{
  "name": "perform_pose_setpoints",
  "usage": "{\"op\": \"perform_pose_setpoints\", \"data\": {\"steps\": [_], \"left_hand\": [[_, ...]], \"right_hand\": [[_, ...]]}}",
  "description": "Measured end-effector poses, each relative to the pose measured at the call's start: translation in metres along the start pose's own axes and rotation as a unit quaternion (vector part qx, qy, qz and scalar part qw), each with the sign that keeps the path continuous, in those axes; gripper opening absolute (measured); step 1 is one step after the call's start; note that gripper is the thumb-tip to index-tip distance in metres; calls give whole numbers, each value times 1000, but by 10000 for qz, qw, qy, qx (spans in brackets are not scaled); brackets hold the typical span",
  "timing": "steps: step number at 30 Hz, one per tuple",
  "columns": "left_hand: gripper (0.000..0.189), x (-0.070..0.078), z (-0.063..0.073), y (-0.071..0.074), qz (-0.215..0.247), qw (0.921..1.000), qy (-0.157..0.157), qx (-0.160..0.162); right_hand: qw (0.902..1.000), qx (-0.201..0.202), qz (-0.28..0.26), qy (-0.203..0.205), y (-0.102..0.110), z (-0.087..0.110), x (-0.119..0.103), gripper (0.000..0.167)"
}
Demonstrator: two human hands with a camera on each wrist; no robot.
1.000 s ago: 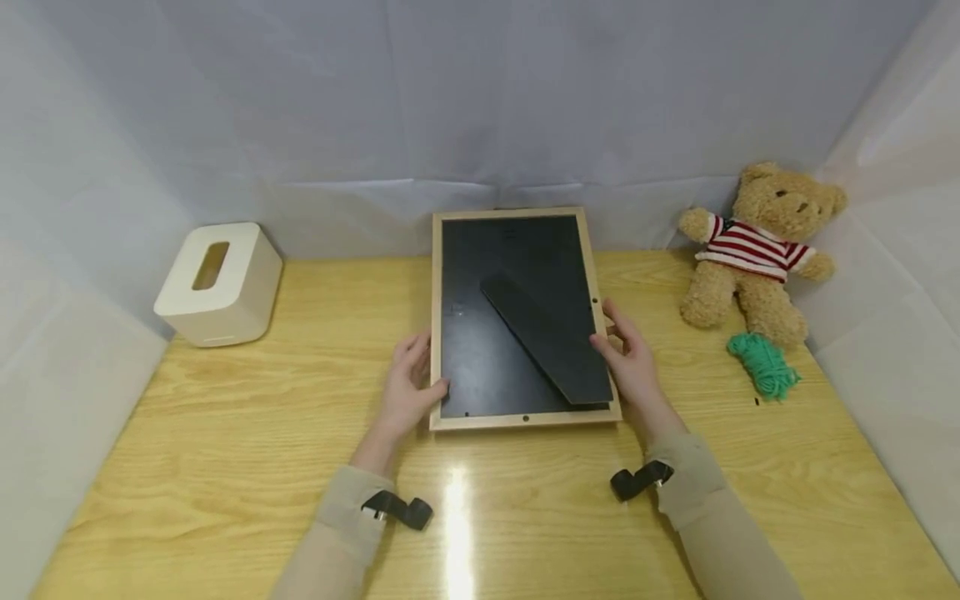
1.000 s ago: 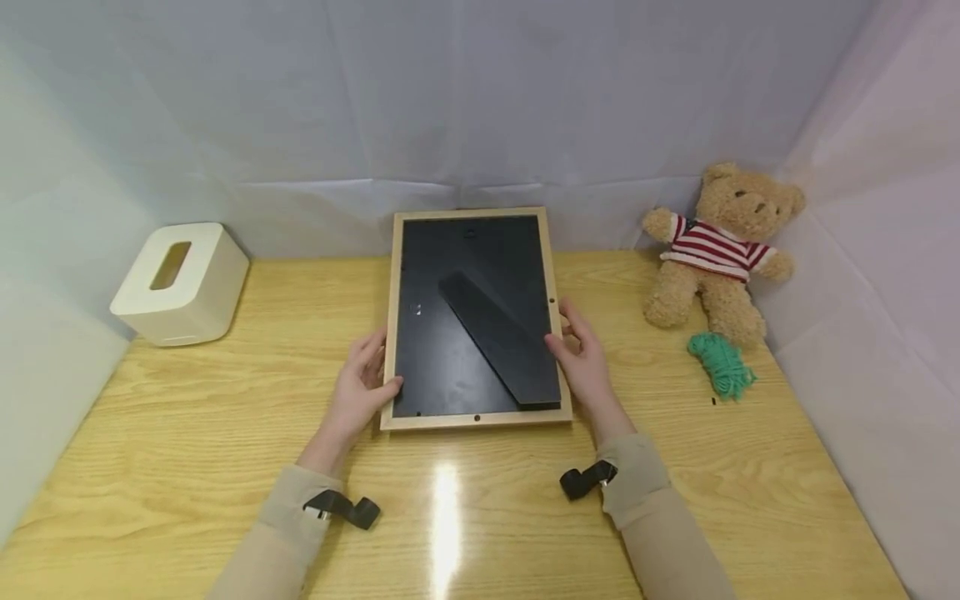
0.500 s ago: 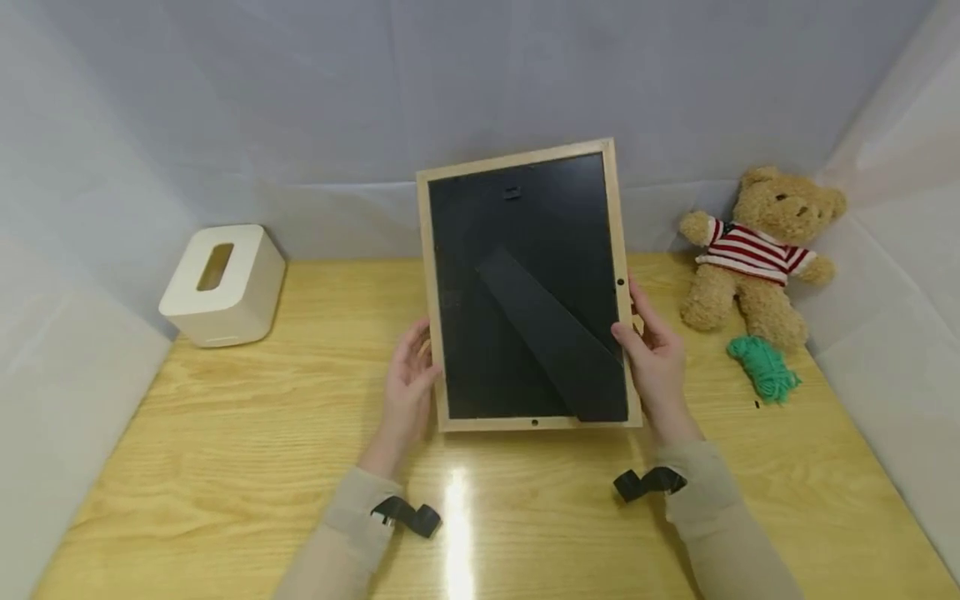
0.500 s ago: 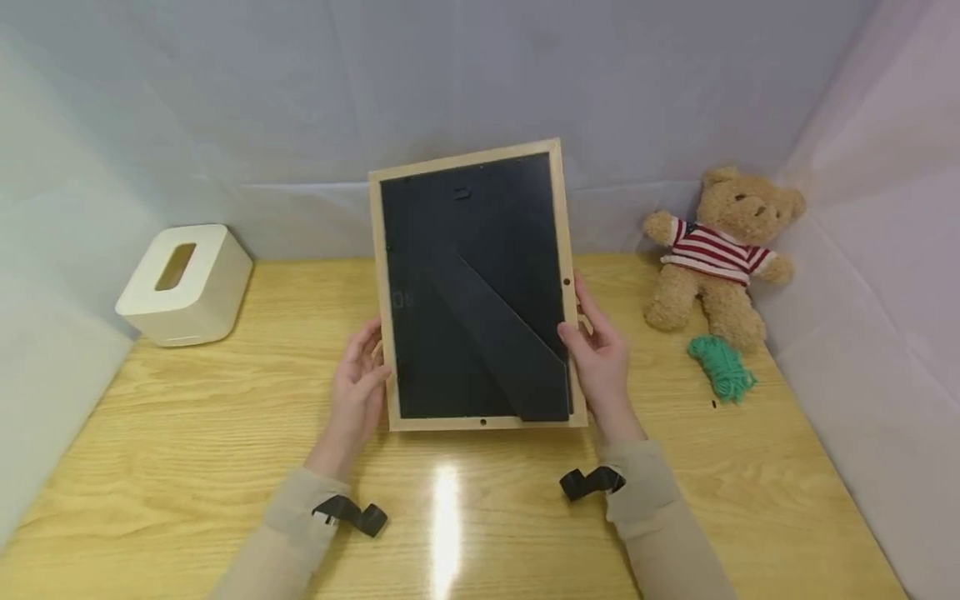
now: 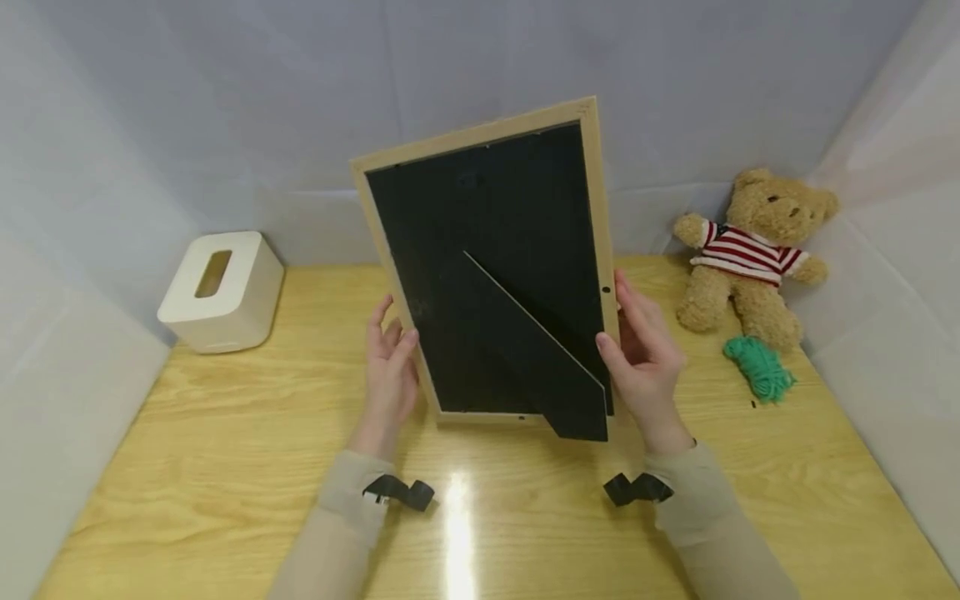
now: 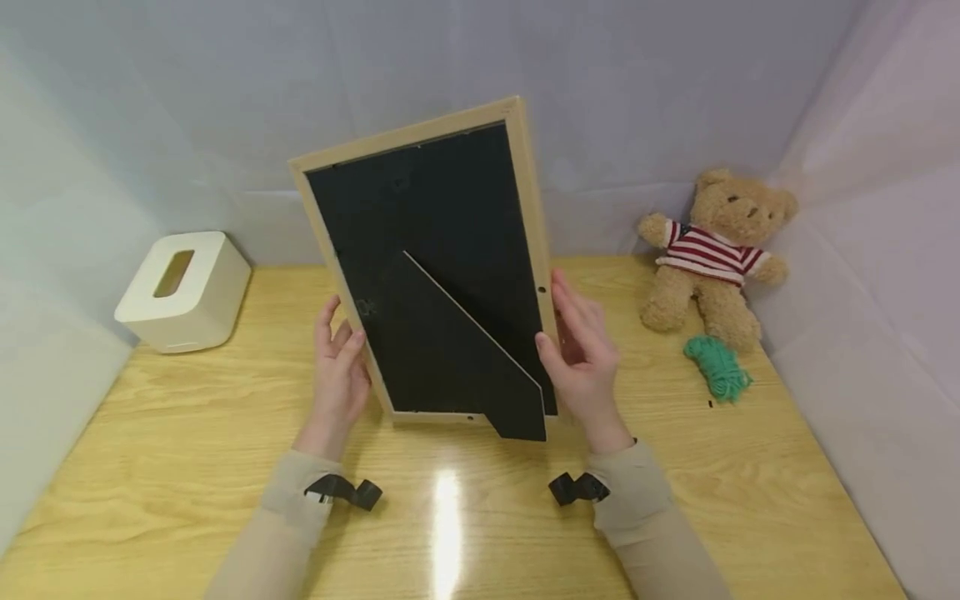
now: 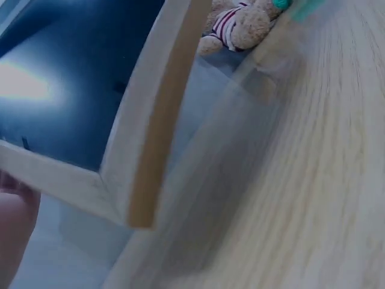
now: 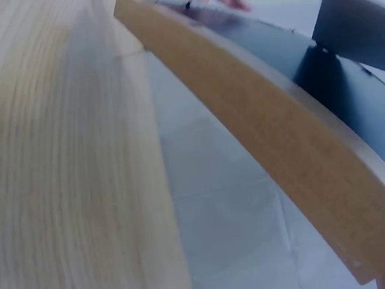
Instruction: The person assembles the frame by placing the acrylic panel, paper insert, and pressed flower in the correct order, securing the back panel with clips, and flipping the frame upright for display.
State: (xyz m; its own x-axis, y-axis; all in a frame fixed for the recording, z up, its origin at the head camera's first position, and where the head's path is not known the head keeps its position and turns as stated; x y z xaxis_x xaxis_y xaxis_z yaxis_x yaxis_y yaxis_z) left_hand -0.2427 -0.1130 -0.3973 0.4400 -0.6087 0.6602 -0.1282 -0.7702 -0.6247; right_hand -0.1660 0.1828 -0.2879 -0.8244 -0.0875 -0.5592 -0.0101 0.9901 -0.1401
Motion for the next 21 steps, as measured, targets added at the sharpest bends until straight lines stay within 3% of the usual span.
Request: {"op": "perform_pose_setpoints", "data": {"steps": [5,8,11,15,21], "left_hand": [[58,11,-2,6,-444,9980,-111,442],[57,22,-3,6,-627,9957,-437,525],[53,38,-6,-1,-877,9901,-1065,269],[51,55,-6,-13,-1258,9731,-1912,-275],[52,68,0,-23,-1811,9469,-2564,-697]], "right_hand": [[9987,-63,498,-82,0,4,18,48],[9975,-107,481,-503,0,4,32,46],[9930,-85,617,-1008,1,3,44,48],[9847,-36,629,-1623,2,4,59,54],[9748,-381,629,-2107,0,2,72,63]]}}
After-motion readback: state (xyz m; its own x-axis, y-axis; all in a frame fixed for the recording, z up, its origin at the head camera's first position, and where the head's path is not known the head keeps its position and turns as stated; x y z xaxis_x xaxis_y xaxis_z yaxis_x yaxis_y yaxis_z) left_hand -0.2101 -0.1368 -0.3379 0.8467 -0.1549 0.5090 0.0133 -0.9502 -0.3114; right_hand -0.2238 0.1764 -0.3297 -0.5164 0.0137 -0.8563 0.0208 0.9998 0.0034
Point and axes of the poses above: each hand's wrist, its own z-axis away from the middle knuckle, its own y-axis out of the back of the hand, x = y × z, the point moved 9 cm from there along -z, towards the middle knuckle, and after that the axes turned 11 degrees about -y, right-handed, at the moved point
